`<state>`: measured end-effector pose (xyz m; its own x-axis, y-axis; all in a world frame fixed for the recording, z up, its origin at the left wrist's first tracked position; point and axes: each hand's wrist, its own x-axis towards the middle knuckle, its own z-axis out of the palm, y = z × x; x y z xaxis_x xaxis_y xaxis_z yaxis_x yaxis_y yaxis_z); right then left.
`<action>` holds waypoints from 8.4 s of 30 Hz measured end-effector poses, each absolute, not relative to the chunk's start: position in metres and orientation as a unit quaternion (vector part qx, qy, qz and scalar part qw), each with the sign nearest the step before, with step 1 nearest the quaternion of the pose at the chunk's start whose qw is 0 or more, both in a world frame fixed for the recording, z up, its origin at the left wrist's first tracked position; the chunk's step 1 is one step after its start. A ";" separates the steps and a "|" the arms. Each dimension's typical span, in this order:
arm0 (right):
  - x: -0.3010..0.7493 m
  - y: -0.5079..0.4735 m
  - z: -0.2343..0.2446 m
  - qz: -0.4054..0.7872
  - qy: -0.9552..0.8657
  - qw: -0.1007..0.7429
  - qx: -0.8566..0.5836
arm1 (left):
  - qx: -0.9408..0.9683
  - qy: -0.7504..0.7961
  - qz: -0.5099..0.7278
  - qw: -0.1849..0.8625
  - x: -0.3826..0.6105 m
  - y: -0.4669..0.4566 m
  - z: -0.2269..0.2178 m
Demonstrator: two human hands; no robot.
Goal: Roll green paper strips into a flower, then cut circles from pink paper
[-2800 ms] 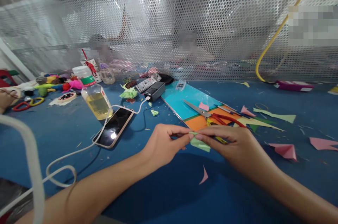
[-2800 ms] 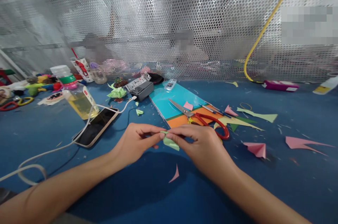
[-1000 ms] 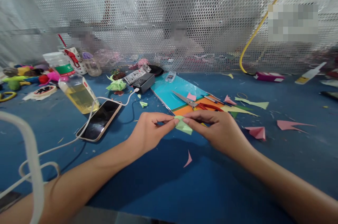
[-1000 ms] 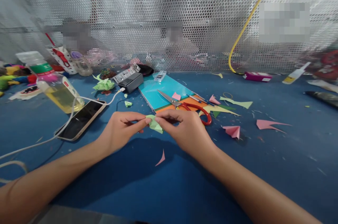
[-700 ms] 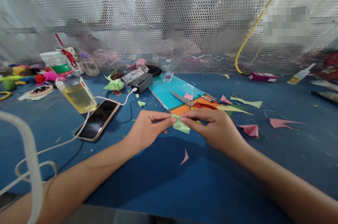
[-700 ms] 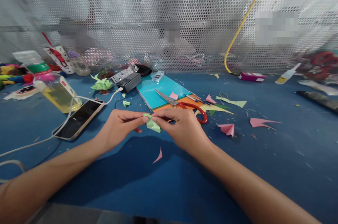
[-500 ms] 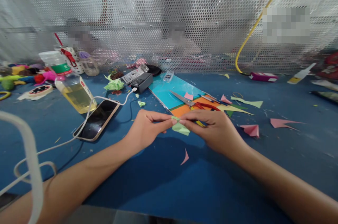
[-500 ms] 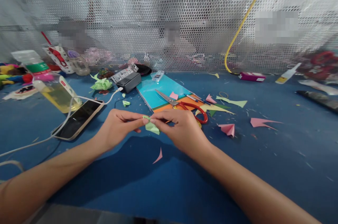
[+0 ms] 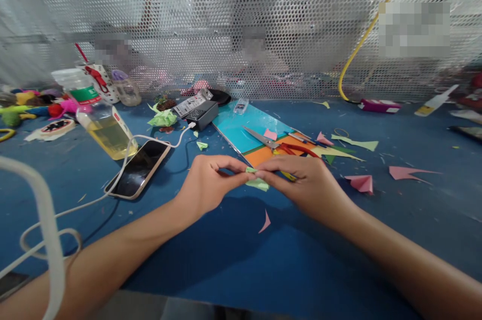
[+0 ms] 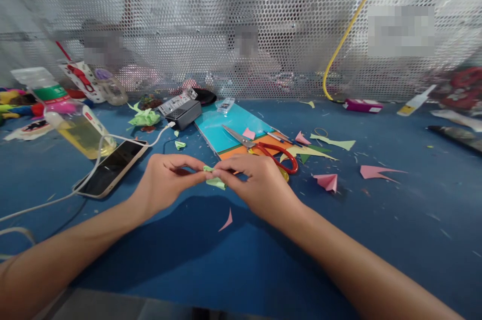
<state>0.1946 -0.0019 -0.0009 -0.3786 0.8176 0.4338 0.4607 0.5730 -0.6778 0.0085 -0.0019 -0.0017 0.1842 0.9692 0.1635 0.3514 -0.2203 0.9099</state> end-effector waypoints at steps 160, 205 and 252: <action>0.187 0.011 -0.030 0.390 -0.669 0.483 -0.408 | 0.722 0.467 0.444 0.251 0.007 0.021 -0.027; 0.190 -0.009 -0.004 0.267 -0.747 0.523 -0.312 | 0.750 0.282 0.558 0.217 0.011 -0.003 -0.014; 0.202 0.030 -0.036 0.372 -0.783 0.250 -0.432 | 0.812 0.457 0.243 0.270 -0.001 0.033 -0.030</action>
<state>0.2023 0.0298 -0.0359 -0.5021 0.8620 0.0703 0.4903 0.3507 -0.7979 -0.0011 0.0333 -0.0303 0.4642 0.8733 0.1477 0.6114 -0.4366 0.6600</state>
